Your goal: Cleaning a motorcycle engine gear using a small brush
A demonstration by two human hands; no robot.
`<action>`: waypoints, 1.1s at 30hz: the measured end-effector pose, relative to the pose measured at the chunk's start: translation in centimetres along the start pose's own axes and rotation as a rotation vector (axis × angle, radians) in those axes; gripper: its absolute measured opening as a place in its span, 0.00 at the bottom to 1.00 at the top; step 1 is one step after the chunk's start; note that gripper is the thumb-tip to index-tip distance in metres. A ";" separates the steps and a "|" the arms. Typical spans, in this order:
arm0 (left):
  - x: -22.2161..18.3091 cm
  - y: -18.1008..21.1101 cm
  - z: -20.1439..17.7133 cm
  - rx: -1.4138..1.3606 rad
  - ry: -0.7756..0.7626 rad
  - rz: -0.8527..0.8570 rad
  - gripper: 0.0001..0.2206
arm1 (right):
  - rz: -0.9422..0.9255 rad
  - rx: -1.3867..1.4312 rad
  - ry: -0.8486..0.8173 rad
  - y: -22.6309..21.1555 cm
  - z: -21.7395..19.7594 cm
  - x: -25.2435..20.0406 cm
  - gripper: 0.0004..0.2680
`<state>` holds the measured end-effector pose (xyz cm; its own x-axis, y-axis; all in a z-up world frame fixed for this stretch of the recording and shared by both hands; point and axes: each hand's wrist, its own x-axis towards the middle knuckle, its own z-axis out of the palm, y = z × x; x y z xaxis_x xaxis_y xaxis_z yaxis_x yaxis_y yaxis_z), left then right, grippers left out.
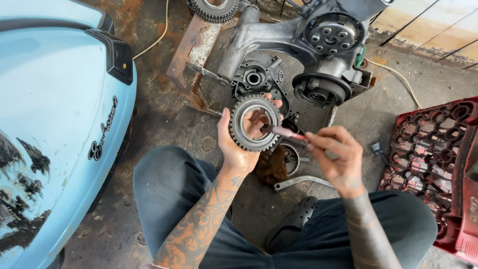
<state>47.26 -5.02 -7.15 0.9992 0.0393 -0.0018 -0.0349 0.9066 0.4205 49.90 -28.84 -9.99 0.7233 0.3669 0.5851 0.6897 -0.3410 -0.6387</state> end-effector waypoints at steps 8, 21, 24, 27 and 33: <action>-0.3 -1.1 -0.1 -0.011 -0.093 -0.098 0.43 | -0.041 0.090 -0.041 -2.0 0.1 -0.5 0.09; -0.6 -0.7 -0.9 0.048 -0.182 -0.155 0.45 | -0.076 0.017 0.049 -1.6 0.1 -1.2 0.08; 0.0 -0.9 -1.9 -0.021 -0.195 -0.215 0.46 | -0.039 0.019 0.077 -0.5 0.2 -1.8 0.08; -0.5 -0.9 -0.5 -0.005 -0.237 -0.171 0.41 | -0.010 -0.065 0.151 -1.7 -2.0 0.0 0.08; -1.0 -0.7 0.6 -0.009 -0.234 -0.167 0.36 | -0.049 -0.068 0.161 0.9 -2.0 -0.7 0.05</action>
<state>46.27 -5.96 -6.92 0.9681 -0.2082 0.1396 0.1315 0.8960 0.4241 50.10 -31.11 -9.95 0.6814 0.2432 0.6903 0.7209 -0.3856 -0.5758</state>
